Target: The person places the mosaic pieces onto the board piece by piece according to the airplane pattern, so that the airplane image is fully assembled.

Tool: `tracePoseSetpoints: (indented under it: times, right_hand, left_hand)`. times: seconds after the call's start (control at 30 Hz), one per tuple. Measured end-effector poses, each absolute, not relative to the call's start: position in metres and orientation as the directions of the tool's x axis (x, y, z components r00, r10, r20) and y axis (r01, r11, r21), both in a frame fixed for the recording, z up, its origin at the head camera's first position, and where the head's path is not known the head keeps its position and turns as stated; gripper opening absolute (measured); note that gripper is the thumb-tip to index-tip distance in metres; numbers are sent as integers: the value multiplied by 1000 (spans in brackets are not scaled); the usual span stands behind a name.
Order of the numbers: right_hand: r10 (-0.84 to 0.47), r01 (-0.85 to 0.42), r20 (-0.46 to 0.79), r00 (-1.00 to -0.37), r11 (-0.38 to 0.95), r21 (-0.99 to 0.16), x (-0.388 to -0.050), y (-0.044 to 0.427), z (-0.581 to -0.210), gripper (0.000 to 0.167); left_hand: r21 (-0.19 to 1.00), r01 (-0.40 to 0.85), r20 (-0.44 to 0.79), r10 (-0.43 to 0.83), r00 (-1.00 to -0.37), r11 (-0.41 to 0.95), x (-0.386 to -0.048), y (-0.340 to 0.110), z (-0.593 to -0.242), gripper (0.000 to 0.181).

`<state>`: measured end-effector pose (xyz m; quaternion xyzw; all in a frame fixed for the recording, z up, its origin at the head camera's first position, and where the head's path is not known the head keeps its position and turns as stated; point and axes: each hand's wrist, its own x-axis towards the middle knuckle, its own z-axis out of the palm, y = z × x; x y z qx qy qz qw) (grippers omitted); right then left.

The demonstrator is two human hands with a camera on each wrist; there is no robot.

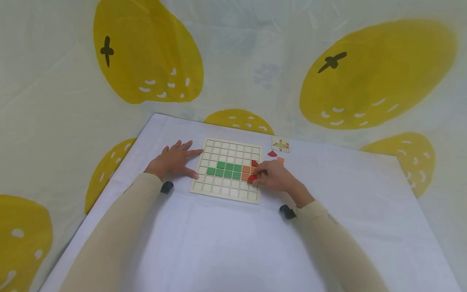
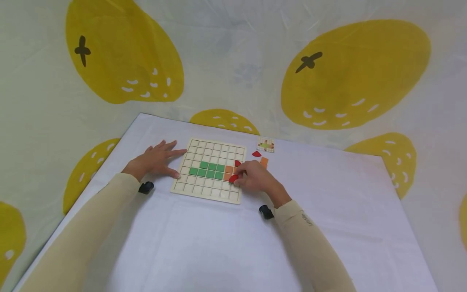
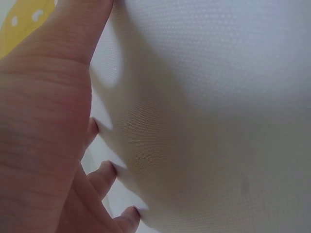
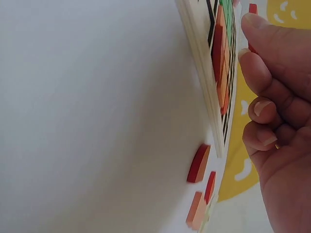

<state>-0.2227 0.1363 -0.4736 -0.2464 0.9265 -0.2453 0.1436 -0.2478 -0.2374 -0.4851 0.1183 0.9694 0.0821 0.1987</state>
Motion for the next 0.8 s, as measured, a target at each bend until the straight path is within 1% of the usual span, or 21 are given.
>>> tracePoseSetpoints:
  times: [0.1, 0.27, 0.4, 0.5, 0.7, 0.8]
  right_hand:
    - [-518, -369, -154, -841, 759, -537, -223, 129, -472, 24]
    - [-527, -377, -148, -837, 752, -541, -224, 120, -470, 27]
    - [-562, -415, -126, -817, 725, -550, -227, 114, -471, 24]
    - [-572, -419, -119, -811, 712, -564, -230, 110, -472, 22]
    - [-573, -421, -129, -809, 718, -554, -234, 103, -471, 28]
    - [-582, -429, -125, -803, 712, -556, -235, 99, -470, 27]
  left_hand:
    - [214, 188, -370, 258, -893, 959, -248, -237, -486, 106]
    - [215, 181, -375, 253, -892, 960, -248, -237, -486, 105]
    - [213, 179, -374, 249, -893, 961, -248, -237, -485, 104]
    - [218, 179, -373, 251, -893, 959, -248, -237, -485, 104]
    - [210, 169, -382, 240, -892, 963, -249, -238, -486, 104]
    - [211, 170, -384, 242, -891, 963, -248, -237, -485, 104]
